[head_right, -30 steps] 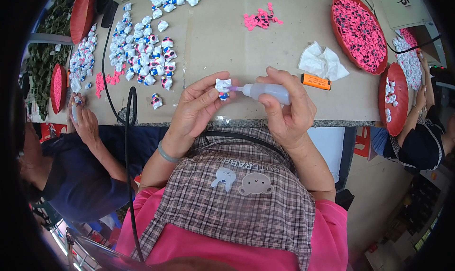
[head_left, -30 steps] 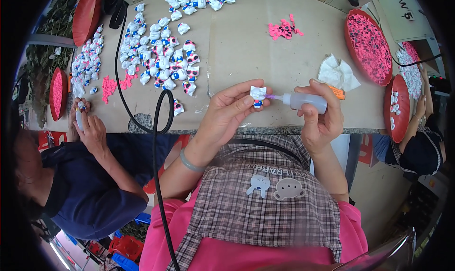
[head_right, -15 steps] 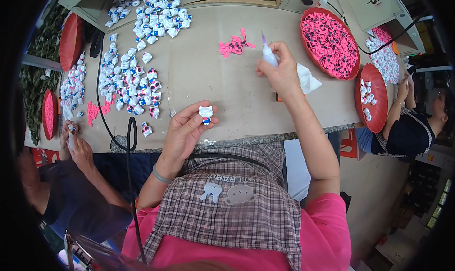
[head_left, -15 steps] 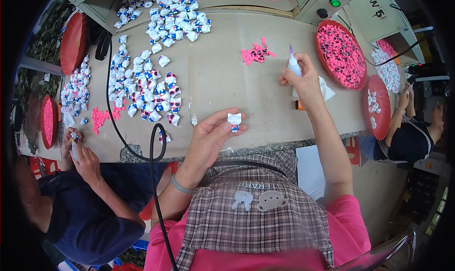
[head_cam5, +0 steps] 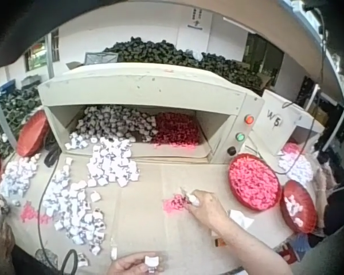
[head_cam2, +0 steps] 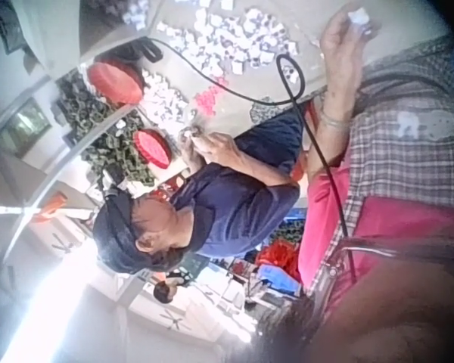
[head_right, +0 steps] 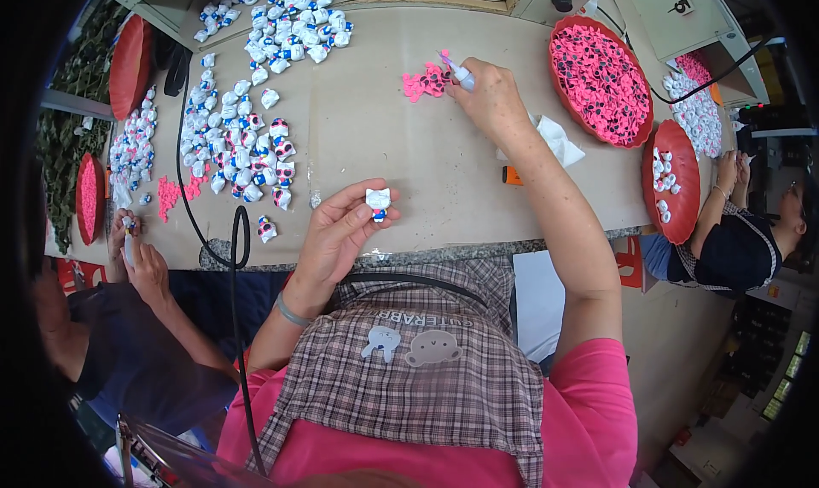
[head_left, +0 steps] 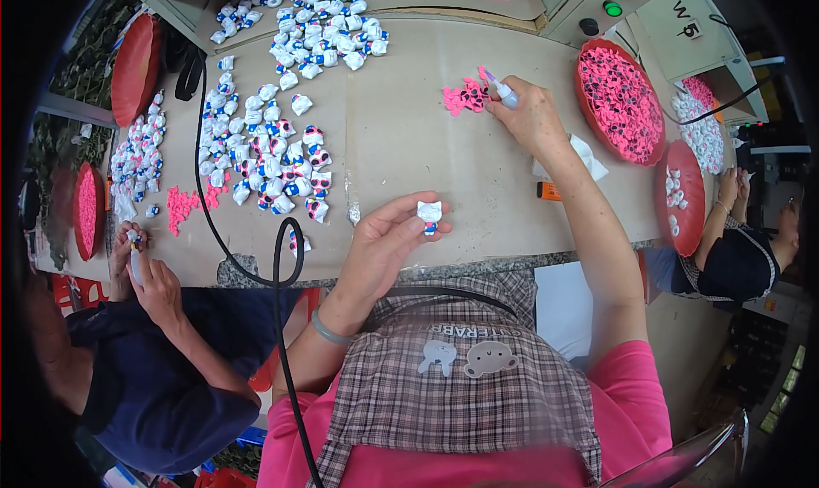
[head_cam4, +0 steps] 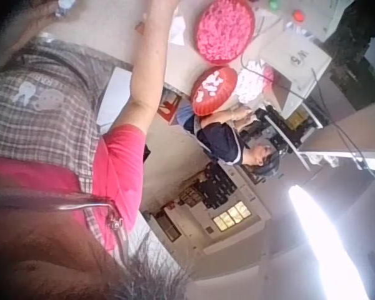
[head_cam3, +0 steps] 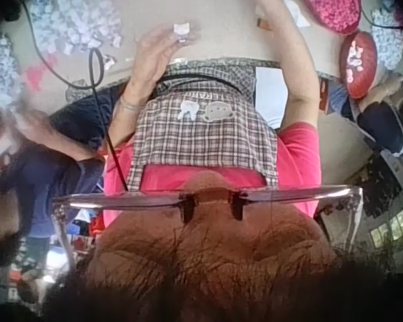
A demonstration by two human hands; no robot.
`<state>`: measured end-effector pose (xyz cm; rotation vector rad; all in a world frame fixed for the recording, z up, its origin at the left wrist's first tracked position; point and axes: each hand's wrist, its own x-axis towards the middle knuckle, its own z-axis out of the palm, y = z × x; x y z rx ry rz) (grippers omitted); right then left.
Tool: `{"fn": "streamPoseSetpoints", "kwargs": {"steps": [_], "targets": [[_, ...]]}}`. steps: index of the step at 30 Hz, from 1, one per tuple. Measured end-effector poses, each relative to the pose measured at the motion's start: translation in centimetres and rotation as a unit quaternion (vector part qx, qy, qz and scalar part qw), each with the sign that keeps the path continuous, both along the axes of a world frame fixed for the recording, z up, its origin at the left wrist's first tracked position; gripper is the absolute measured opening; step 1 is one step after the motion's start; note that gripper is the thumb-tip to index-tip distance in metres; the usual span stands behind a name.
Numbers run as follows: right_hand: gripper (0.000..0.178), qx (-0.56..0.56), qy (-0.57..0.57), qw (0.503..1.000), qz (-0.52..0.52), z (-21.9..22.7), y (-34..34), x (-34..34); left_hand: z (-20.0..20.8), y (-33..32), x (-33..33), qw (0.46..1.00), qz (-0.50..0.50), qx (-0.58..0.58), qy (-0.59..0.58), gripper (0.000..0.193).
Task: The person assembles small figurines by applying glue from a squeeze bottle and attaching plastic accessories to each figurine by hand before placing the finished pieces into a pile.
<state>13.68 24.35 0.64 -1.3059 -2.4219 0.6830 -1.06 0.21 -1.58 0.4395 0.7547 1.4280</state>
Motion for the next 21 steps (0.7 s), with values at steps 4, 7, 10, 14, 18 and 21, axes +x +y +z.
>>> {"fn": "streamPoseSetpoints", "kwargs": {"steps": [4, 7, 10, 14, 18, 21], "targets": [[0.022, -0.001, 0.008, 1.000, 0.027, 0.9, 0.3, 0.3, 0.0, -0.1, 0.0, 1.000, -0.001, 0.000, 0.005, 0.035], [0.021, -0.063, -0.029, 0.998, -0.008, 1.1, 0.4, 0.5, -0.1, -0.2, 0.1, 1.000, 0.001, 0.001, 0.006, 0.035], [0.016, -0.033, -0.024, 0.999, 0.013, 1.5, -0.4, 1.1, 0.0, -0.2, 0.2, 1.000, 0.010, -0.003, -0.005, 0.034], [0.011, -0.330, 0.223, 0.917, 0.029, 3.0, -5.0, 2.4, -0.3, -0.2, 0.3, 1.000, 0.023, -0.001, -0.001, 0.034], [0.005, -0.409, 0.312, 0.856, 0.063, 3.3, -10.3, 3.0, -0.4, 0.0, 0.6, 1.000, 0.020, 0.001, 0.021, 0.035], [0.005, -0.434, 0.336, 0.833, 0.067, 2.6, -12.4, 3.5, -0.3, -0.1, 1.1, 0.997, 0.028, 0.005, 0.066, 0.034]]}}
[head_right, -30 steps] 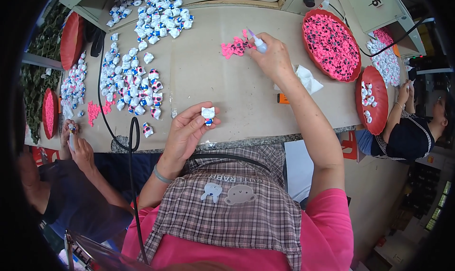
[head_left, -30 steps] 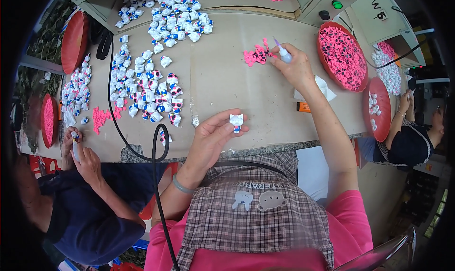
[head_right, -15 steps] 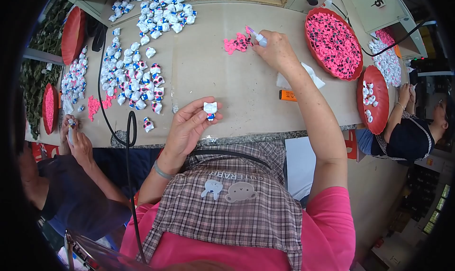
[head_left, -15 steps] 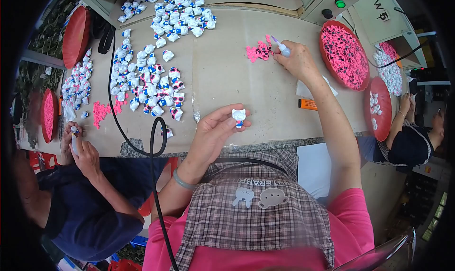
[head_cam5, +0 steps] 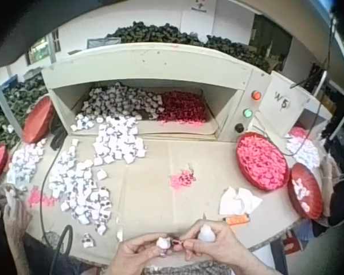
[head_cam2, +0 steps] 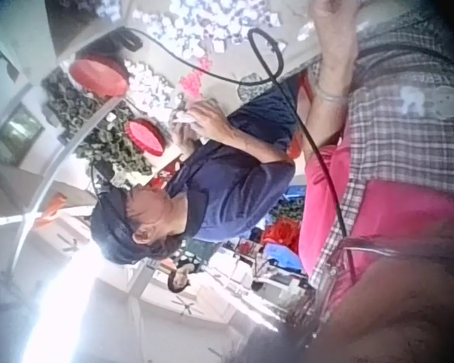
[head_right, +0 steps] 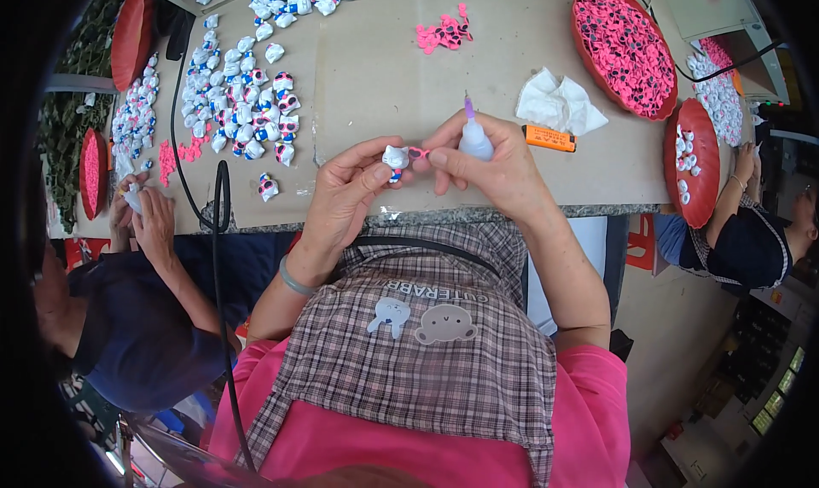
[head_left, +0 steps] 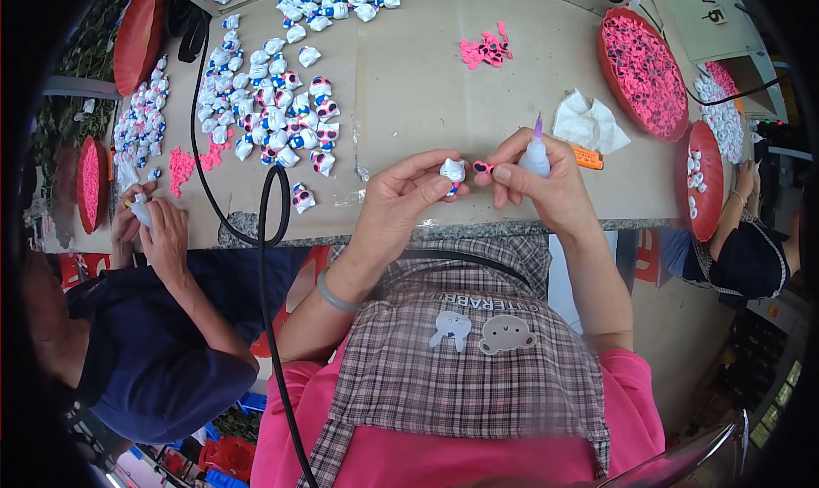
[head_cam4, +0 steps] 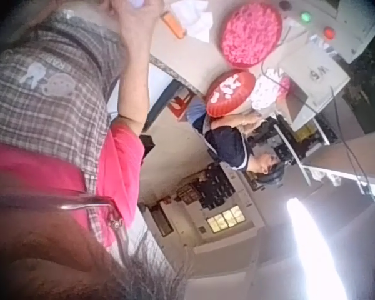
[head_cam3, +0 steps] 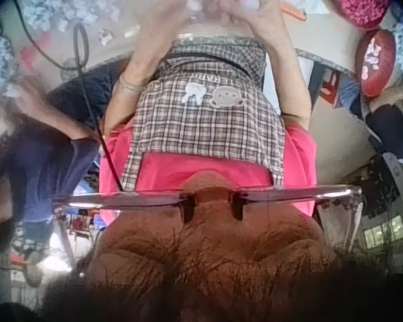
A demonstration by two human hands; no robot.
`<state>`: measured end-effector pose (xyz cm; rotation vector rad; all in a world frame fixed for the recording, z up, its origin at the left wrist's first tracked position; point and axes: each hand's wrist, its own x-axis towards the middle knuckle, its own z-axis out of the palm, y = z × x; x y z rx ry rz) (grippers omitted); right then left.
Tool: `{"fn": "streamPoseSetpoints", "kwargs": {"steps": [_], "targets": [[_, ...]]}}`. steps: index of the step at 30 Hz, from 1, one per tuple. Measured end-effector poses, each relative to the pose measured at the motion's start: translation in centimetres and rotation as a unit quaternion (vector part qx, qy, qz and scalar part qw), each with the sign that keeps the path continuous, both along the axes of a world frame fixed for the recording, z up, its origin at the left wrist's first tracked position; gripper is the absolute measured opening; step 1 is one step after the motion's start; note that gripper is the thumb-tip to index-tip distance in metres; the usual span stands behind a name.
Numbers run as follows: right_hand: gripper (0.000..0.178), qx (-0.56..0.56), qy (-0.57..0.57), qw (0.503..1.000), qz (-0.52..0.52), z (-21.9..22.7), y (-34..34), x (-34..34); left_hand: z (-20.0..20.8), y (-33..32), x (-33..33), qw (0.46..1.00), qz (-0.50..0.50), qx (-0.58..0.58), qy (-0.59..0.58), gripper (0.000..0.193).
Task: The person assembles small figurines by applying glue from a squeeze bottle and attaching plastic accessories to each figurine by hand before placing the finished pieces into a pile.
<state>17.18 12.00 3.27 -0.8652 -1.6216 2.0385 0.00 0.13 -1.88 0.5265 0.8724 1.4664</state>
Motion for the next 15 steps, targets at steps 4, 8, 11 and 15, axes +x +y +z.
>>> {"fn": "streamPoseSetpoints", "kwargs": {"steps": [4, 8, 11, 15], "targets": [[0.006, -0.015, -0.004, 1.000, 0.003, -0.3, -1.8, -0.1, 0.2, 0.0, 0.4, 0.998, 0.005, -0.009, 0.060, 0.033], [0.006, -0.047, -0.007, 0.999, 0.004, -0.4, -2.3, -0.2, 0.7, -0.4, 0.6, 0.997, 0.004, -0.002, 0.080, 0.033], [0.006, -0.043, -0.020, 0.999, -0.002, -0.5, -2.3, -0.2, 0.9, -0.4, 0.6, 0.996, -0.001, 0.000, 0.092, 0.034], [0.005, -0.035, -0.028, 0.999, 0.003, -0.8, -2.4, 0.0, 0.8, -0.5, 0.6, 0.994, -0.013, -0.006, 0.111, 0.035]]}}
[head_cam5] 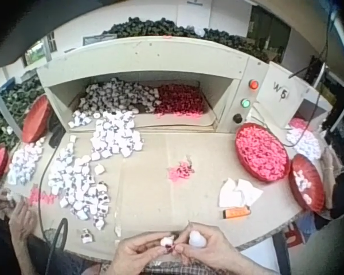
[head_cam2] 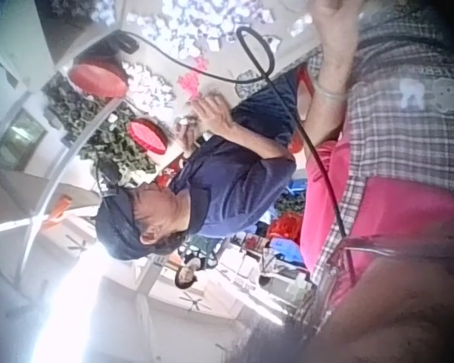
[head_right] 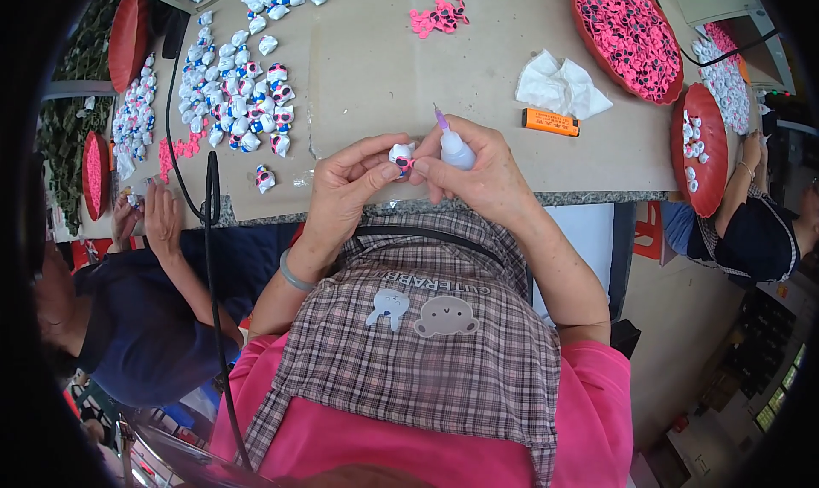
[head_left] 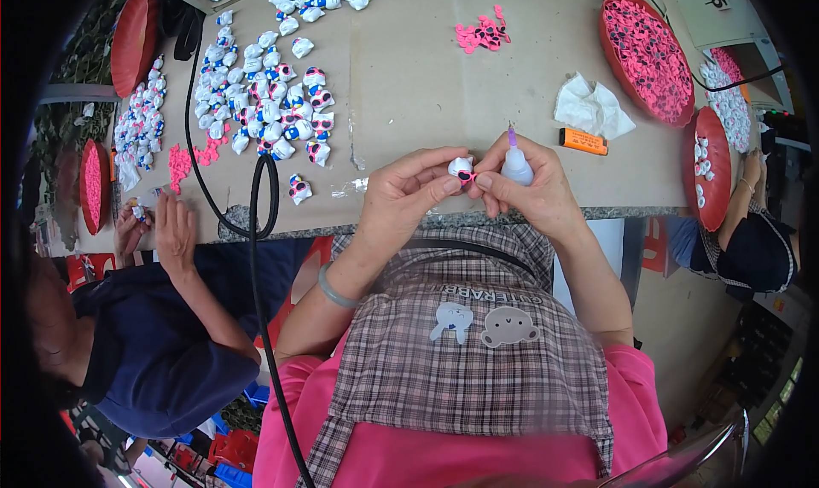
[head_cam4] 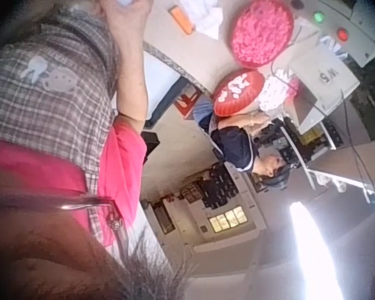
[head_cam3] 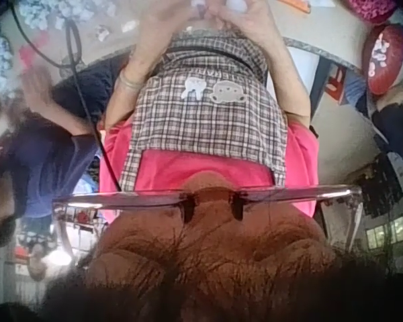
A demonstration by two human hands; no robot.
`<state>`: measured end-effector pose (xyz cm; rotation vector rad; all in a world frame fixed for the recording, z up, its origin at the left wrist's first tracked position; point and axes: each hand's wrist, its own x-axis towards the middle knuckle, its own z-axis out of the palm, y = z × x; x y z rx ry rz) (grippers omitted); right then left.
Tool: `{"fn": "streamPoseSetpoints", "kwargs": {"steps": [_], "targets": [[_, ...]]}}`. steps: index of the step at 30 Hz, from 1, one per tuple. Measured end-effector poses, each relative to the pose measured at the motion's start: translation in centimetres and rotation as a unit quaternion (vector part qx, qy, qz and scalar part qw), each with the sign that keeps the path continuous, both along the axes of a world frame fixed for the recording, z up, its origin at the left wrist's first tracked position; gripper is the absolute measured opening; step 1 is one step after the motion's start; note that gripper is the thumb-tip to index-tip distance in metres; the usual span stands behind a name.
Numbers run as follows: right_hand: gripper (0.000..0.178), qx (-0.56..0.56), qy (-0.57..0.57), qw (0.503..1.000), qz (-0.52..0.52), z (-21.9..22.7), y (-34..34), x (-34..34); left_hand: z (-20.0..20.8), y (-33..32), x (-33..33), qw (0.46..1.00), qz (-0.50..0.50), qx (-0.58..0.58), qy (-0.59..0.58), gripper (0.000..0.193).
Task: The person assembles small figurines by applying glue from a squeeze bottle and attaching plastic accessories to each figurine by hand before placing the finished pieces into a pile.
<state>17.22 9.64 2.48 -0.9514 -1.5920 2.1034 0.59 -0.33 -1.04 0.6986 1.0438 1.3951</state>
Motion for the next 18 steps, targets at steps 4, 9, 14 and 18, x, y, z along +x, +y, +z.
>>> {"fn": "streamPoseSetpoints", "kwargs": {"steps": [4, 9, 14, 18], "targets": [[0.007, -0.015, -0.027, 0.999, -0.007, 0.0, 0.2, 0.0, 0.2, 0.1, 0.2, 1.000, 0.004, 0.009, 0.018, 0.034], [0.008, 0.001, -0.069, 0.997, -0.021, 0.0, -0.3, -0.4, 0.5, 0.0, 0.3, 0.998, -0.005, 0.012, 0.065, 0.033], [0.013, 0.116, -0.074, 0.989, -0.059, -0.8, -1.7, -0.7, 0.3, 0.0, 0.4, 0.999, -0.008, -0.007, 0.043, 0.032], [0.017, 0.113, -0.081, 0.988, -0.065, -1.0, -1.8, -0.5, 0.3, -0.2, 0.4, 0.999, -0.004, 0.016, 0.040, 0.029]]}}
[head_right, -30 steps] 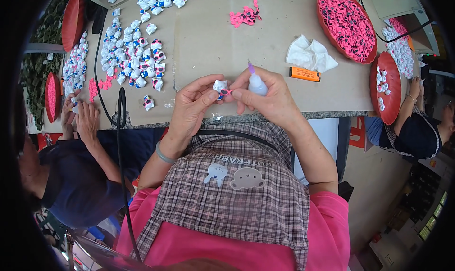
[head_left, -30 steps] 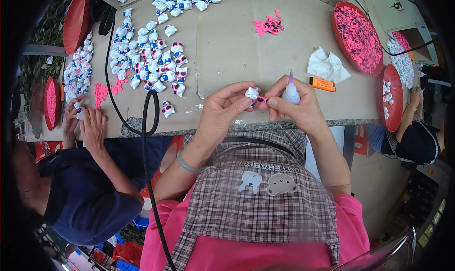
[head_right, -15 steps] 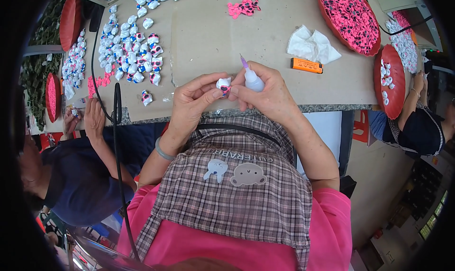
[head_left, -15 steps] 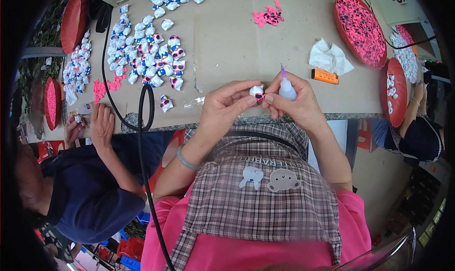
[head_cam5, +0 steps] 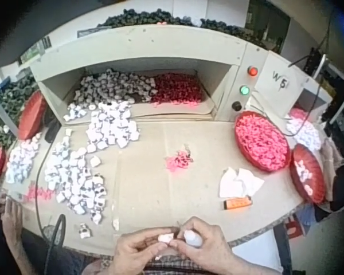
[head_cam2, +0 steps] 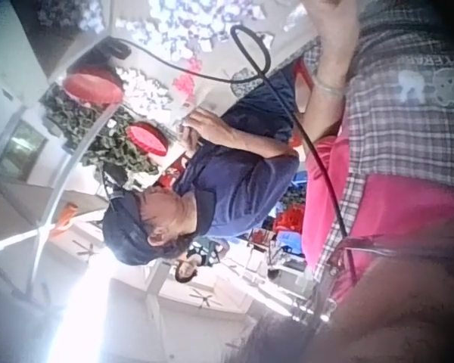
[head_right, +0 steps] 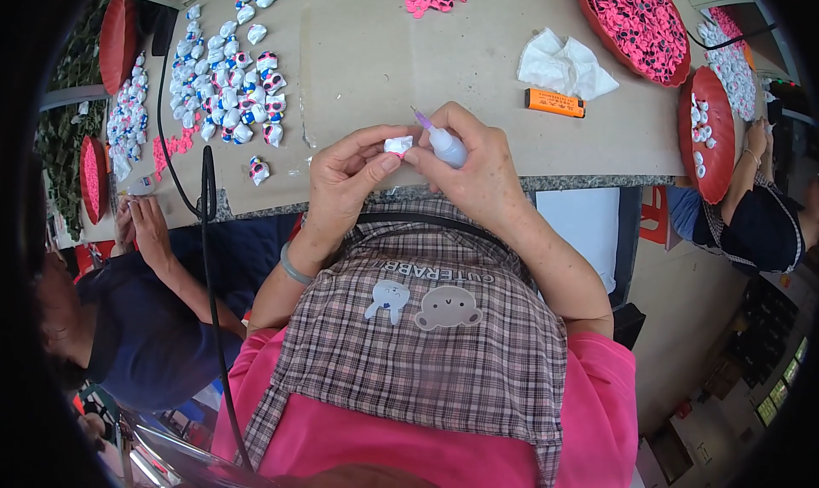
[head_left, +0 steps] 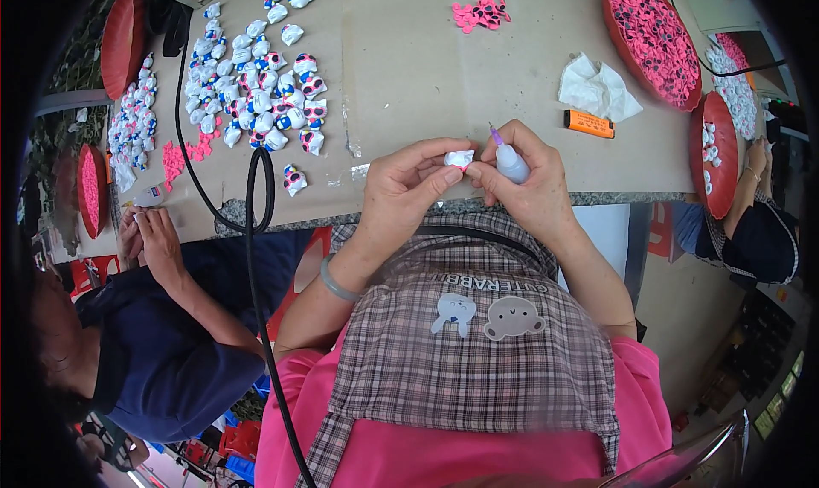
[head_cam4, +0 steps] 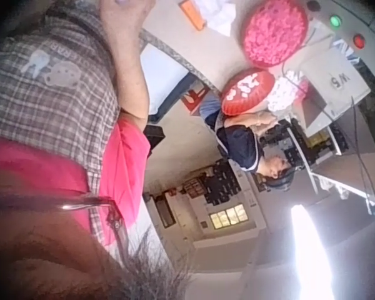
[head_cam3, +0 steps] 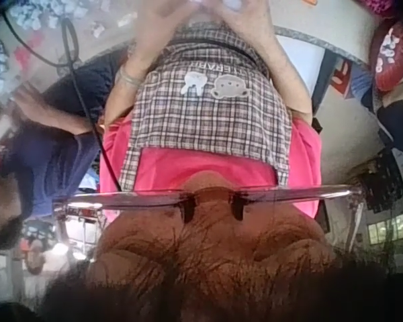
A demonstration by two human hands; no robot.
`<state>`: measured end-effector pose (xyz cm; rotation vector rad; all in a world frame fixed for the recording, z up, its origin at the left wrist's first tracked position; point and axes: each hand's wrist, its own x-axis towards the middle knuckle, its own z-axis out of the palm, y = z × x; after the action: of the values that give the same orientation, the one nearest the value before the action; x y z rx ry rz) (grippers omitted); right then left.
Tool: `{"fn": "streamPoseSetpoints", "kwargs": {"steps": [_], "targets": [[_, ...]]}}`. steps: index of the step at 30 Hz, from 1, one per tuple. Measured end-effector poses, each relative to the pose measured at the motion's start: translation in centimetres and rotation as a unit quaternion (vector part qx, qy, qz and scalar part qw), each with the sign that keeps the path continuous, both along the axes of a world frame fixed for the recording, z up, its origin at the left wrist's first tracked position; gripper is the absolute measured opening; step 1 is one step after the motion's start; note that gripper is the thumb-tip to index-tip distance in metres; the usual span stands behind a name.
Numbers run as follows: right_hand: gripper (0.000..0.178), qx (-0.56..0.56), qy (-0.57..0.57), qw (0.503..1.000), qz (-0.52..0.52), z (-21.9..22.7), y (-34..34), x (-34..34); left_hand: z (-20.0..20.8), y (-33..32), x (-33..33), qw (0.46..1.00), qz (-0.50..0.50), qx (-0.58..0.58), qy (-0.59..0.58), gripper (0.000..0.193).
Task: The person assembles small figurines by applying glue from a squeeze bottle and attaching plastic accessories to each figurine by hand before placing the finished pieces into a pile.
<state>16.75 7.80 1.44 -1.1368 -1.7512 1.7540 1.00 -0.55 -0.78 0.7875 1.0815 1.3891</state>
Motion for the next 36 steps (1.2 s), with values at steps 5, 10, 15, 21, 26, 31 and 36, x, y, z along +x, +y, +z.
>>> {"fn": "streamPoseSetpoints", "kwargs": {"steps": [5, 10, 15, 21, 26, 31, 36], "targets": [[0.025, 0.116, -0.023, 0.993, -0.020, -1.1, 0.0, -0.2, -0.3, -0.1, -0.2, 1.000, -0.005, 0.001, 0.011, 0.028], [0.028, 0.196, -0.010, 0.980, -0.027, -1.8, 0.4, -0.3, -0.8, 0.0, -0.4, 0.997, 0.007, 0.035, -0.068, 0.029], [0.026, 0.227, 0.055, 0.972, -0.019, -1.6, 0.3, -1.0, -1.6, -0.1, -0.2, 0.993, 0.047, 0.097, -0.044, 0.029], [0.025, 0.210, 0.097, 0.973, 0.003, -2.5, 0.1, -0.9, -1.9, -0.3, 0.0, 0.995, 0.051, 0.090, -0.012, 0.029], [0.022, 0.233, 0.124, 0.965, -0.003, -2.8, 0.0, -0.9, -2.2, -0.4, 0.0, 0.994, 0.060, 0.085, 0.044, 0.027], [0.021, 0.221, 0.123, 0.967, -0.013, -3.2, 0.0, -1.0, -2.2, -0.2, -0.1, 0.993, 0.072, 0.080, 0.055, 0.025], [0.020, 0.198, 0.130, 0.971, -0.005, -3.0, 0.2, -1.4, -1.9, -0.3, -0.4, 0.992, 0.081, 0.073, 0.069, 0.025]]}}
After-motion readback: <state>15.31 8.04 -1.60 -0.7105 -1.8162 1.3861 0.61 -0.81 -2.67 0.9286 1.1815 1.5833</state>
